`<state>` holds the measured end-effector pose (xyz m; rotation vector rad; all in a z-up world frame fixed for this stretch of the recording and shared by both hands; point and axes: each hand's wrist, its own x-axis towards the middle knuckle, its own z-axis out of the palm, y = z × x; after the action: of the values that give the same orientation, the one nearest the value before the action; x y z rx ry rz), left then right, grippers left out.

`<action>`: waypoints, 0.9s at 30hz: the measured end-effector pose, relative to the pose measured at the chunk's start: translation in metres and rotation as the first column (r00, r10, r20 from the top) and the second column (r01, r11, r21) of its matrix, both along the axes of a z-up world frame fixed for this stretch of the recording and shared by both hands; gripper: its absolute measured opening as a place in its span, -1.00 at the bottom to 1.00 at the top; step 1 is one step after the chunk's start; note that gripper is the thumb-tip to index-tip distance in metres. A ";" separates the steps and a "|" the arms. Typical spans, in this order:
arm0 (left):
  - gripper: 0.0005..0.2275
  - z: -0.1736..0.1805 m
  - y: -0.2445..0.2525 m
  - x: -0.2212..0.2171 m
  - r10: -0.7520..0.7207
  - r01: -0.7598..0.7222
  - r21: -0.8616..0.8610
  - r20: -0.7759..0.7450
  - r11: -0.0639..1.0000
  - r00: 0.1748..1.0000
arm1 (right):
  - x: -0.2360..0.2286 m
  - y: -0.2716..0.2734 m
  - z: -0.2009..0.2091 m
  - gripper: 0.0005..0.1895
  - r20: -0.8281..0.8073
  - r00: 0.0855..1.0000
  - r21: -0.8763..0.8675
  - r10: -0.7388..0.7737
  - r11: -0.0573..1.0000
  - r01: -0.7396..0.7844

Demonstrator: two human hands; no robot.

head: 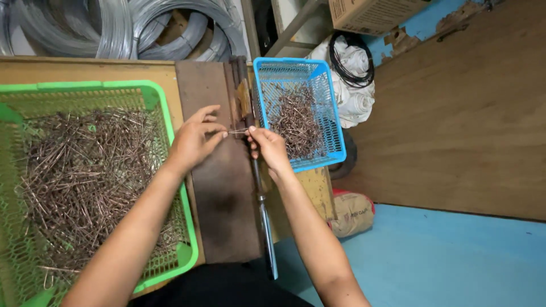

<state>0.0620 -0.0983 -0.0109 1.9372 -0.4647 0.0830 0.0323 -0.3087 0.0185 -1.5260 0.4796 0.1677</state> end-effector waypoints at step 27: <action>-0.94 -0.033 -0.025 -0.001 0.483 -0.469 0.162 -0.056 0.868 0.874 | -0.126 -0.030 0.002 -0.67 -0.106 0.966 -0.888 0.238 0.415 -0.199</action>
<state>0.0614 -0.1236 -0.0443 2.1514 0.0868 0.2819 -0.0935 -0.3388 0.0205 -2.6791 0.3280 0.0778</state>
